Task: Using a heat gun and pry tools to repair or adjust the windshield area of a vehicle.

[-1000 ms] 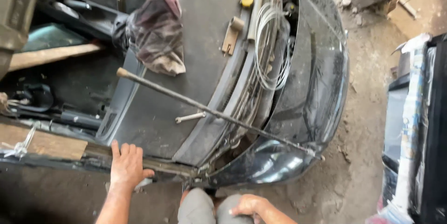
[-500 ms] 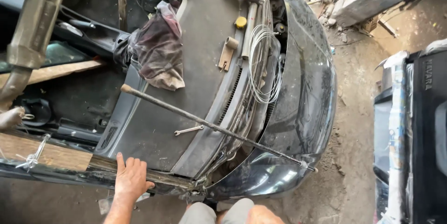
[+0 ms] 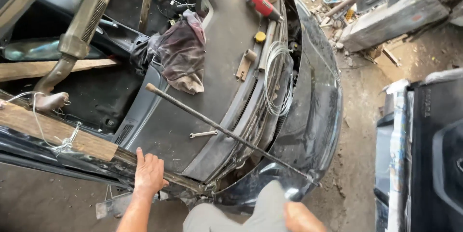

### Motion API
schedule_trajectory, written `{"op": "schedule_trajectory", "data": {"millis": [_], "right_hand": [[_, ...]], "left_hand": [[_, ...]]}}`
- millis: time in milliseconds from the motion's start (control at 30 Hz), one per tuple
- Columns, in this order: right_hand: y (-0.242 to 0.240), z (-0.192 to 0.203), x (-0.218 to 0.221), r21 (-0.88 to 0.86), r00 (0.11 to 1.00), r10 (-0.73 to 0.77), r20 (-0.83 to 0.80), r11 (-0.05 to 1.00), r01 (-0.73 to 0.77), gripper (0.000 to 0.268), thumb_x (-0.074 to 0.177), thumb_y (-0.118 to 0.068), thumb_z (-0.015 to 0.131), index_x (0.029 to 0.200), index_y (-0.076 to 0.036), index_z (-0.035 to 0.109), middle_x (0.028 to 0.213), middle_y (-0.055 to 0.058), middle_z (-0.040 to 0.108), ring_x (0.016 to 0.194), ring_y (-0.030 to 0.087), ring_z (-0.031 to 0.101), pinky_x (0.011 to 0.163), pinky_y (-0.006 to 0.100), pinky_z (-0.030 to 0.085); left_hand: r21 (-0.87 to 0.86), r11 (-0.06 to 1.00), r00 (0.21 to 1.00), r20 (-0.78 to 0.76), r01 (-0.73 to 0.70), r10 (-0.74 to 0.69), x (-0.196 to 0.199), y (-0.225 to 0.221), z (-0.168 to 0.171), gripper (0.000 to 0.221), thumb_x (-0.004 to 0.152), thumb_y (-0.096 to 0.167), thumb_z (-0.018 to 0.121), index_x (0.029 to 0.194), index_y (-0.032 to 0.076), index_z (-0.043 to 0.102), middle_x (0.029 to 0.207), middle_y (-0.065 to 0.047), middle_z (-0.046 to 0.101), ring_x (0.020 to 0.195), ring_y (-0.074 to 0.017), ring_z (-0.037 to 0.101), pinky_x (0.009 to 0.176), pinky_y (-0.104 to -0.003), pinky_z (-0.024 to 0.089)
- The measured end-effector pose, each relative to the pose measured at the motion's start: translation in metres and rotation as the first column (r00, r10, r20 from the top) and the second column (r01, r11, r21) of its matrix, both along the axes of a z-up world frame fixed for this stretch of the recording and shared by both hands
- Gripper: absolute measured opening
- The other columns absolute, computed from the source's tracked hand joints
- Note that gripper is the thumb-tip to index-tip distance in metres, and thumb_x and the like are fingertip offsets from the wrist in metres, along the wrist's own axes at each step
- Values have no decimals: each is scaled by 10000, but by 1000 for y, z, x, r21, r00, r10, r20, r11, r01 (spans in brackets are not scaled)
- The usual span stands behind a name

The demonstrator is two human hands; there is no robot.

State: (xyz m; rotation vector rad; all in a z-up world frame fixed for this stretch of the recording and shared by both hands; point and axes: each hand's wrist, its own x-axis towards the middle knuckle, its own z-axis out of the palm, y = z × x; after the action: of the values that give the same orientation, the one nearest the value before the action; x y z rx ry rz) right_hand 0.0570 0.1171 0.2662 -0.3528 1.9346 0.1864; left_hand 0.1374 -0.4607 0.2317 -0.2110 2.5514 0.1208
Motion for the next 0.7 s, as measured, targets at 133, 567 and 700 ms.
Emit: {"op": "schedule_trajectory", "data": {"millis": [133, 567, 700], "right_hand": [[-99, 167, -19, 90, 983, -80, -164, 991, 95, 292, 834, -303, 722, 1041, -97, 707, 1012, 138, 753, 1019, 314, 721, 893, 448, 568], [-103, 178, -40, 124, 791, -18, -611, 985, 118, 554, 750, -439, 796, 1091, -30, 646, 1104, 228, 674, 1028, 432, 660, 859, 522, 547], [-68, 141, -31, 164, 859, -3, -511, 981, 101, 312, 864, -356, 678, 988, -71, 708, 982, 209, 722, 1045, 410, 689, 925, 502, 557]], "left_hand": [[13, 1000, 999, -42, 15, -15, 14, 6, -10, 690, 659, 612, 863, 1076, 108, 647, 1051, -48, 609, 1205, -268, 511, 1256, -606, 57], [-37, 999, 998, -66, -23, 21, 19, 3, -16, 731, 630, 616, 878, 1114, 109, 671, 1052, -36, 615, 1222, -257, 511, 1254, -608, 6], [-51, 999, 996, -93, -8, 3, 20, -1, -22, 711, 634, 621, 870, 1096, 114, 682, 1047, -33, 624, 1207, -255, 527, 1261, -613, 9]]}}
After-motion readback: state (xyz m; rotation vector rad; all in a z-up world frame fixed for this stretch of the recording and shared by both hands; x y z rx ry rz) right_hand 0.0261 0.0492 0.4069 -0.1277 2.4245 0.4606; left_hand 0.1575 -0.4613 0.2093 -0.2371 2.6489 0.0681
